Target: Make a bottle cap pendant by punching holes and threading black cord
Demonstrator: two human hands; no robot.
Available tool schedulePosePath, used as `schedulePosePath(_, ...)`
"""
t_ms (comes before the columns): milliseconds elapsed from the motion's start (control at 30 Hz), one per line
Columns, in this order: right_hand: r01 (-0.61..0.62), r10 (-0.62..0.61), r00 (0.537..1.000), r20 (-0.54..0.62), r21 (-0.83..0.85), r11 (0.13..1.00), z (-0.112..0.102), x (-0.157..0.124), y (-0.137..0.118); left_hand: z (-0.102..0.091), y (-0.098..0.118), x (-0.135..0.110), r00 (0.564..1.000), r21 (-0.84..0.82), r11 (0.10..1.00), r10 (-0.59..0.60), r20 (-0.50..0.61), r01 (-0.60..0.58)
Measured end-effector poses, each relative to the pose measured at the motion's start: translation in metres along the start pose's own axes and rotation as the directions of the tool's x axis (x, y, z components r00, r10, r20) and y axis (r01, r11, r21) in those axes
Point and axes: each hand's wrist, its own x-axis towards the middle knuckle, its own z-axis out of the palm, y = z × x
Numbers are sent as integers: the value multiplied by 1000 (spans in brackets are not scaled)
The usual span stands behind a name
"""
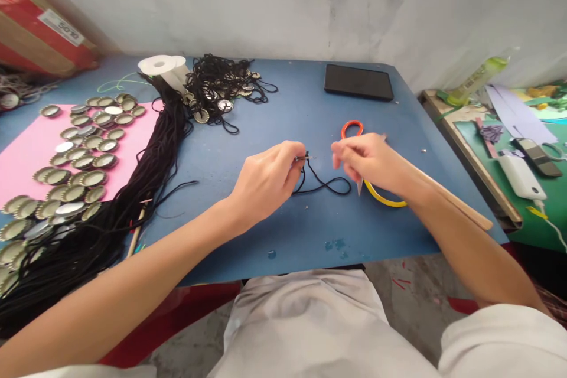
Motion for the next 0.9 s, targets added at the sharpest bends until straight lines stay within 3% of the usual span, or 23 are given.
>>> schedulePosePath(67,-44,19,990,138,181,983,17,1,-1,0,1,0,995,35,995,97,4,-97)
schedulePosePath(133,-80,22,981,193,295,952,29,2,1,0,2,0,986,51,985,164,16,-165)
schedulePosePath(300,-85,24,988,149,415,906,32,5,6,2,2,-1,988,-4,989,149,41,-149)
schedulePosePath(467,-118,55,985,164,404,907,33,6,9,4,2,-1,992,14,993,115,54,-115)
schedulePosePath(600,-22,13,998,56,175,984,34,6,15,2,-1,0,995,61,996,53,85,-58)
schedulePosePath(700,166,-167,986,-4,-98,981,30,5,20,0,-4,1,996,86,996,-18,89,10)
schedulePosePath(800,373,-361,927,104,-378,847,26,4,26,-3,-4,3,995,74,996,-59,80,53)
schedulePosePath(900,527,-478,840,256,-591,611,26,3,31,-4,-3,4,995,43,997,-73,71,70)
